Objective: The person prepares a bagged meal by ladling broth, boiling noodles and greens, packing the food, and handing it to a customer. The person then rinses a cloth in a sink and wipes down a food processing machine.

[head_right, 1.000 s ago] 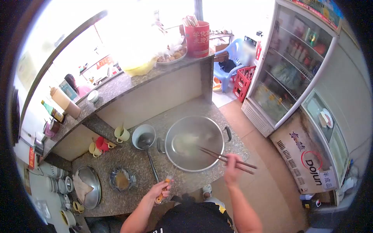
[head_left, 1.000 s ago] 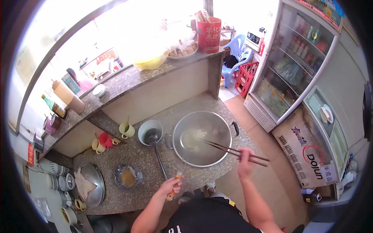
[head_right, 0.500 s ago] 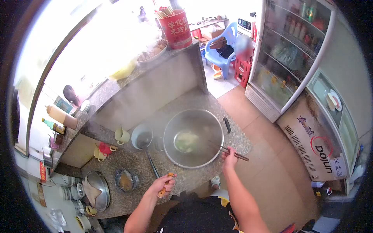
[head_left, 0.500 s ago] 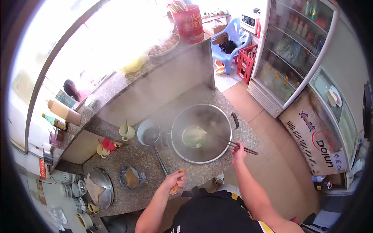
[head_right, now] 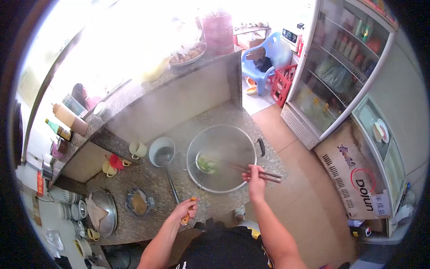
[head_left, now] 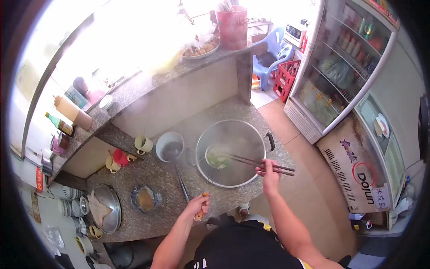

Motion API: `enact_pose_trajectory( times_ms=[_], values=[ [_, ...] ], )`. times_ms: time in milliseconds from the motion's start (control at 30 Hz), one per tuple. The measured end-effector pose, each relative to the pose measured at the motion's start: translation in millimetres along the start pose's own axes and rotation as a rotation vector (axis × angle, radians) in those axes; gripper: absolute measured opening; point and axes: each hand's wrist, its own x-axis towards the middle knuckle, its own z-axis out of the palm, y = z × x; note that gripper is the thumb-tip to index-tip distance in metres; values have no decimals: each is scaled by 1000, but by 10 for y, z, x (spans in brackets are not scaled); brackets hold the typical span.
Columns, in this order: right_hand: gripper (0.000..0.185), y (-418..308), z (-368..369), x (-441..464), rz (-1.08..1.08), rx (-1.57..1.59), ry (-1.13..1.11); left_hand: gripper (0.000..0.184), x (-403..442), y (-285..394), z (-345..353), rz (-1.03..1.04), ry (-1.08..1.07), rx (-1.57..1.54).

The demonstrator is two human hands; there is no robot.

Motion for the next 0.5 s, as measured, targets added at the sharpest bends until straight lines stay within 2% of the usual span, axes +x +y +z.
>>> enact_pose_trajectory(
  times_ms=[33, 67, 133, 167, 200, 267, 400, 500],
  values=[
    [26, -167, 104, -124, -27, -137, -30, 30, -13, 14, 48, 0, -8, -5],
    [26, -167, 55, -141, -31, -145, -31, 30, -45, 15, 90, -3, -13, 0],
    [29, -195, -95, -130, -354, -280, 35, 30, -117, 50, 175, 1, -17, -5],
    [31, -228, -152, -114, -468, -183, 76, 31, -160, 64, 204, 5, -21, 21],
    [31, -279, -262, -111, -464, -186, 68, 31, -209, 76, 217, 6, -22, 49],
    [33, -390, -442, -108, -436, -102, 237, 32, -295, 145, 244, -7, -31, 57],
    [34, -545, -204, -247, -326, -83, 183, 33, -269, 105, 197, -49, -94, 43],
    [28, -335, 311, -382, -379, -266, -119, 34, -290, 97, 300, -65, -92, 28]
  ],
)
